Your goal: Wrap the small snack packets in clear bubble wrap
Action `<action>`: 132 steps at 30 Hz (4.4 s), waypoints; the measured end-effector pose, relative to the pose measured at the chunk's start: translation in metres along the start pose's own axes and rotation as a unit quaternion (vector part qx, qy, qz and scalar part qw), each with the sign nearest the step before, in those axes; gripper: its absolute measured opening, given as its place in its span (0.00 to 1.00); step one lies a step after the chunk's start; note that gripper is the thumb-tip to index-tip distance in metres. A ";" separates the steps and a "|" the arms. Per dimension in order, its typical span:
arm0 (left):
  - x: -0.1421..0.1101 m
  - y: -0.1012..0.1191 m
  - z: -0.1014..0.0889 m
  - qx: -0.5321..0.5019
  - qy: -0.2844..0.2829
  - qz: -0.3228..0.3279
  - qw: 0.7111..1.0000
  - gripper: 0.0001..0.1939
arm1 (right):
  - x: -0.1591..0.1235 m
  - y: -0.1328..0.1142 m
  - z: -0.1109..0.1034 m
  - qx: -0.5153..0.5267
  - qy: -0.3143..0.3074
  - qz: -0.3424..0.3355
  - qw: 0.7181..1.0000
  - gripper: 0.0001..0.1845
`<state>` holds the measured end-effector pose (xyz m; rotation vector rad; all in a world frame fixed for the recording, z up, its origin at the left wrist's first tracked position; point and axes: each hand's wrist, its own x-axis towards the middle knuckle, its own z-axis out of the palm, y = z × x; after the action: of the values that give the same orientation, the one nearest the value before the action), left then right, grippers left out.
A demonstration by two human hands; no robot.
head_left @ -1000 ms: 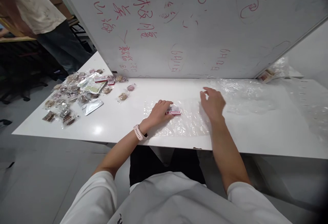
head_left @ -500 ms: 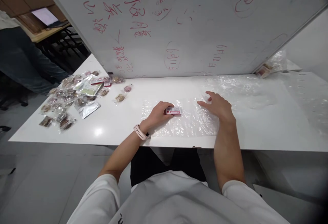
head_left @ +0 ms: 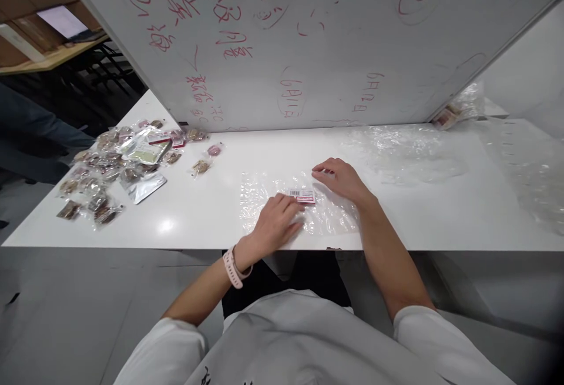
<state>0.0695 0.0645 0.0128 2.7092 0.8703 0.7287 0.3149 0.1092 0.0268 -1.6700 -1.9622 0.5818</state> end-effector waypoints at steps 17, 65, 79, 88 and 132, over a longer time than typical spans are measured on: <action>-0.038 0.013 0.014 0.011 0.017 -0.012 1.000 0.08 | -0.016 -0.025 0.015 -0.021 -0.150 -0.143 0.978 0.23; 0.035 -0.015 -0.023 -0.123 -0.130 -0.152 0.972 0.07 | -0.099 -0.033 0.034 -0.213 0.331 -0.139 0.909 0.07; 0.058 -0.028 -0.039 -0.173 -0.218 -0.166 0.946 0.07 | -0.079 -0.020 0.059 -0.222 0.159 -0.281 0.920 0.16; 0.052 -0.017 -0.028 0.105 -0.106 -0.109 0.983 0.09 | -0.069 -0.018 0.058 -0.245 0.148 -0.262 0.922 0.16; 0.102 -0.082 -0.028 0.001 -0.322 -0.199 0.926 0.23 | -0.023 0.011 -0.002 -0.252 0.287 -0.106 0.918 0.19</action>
<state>0.0870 0.1915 0.0492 2.3844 1.1578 -0.2400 0.3276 0.0879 0.0197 -1.6173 -1.8789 -0.4955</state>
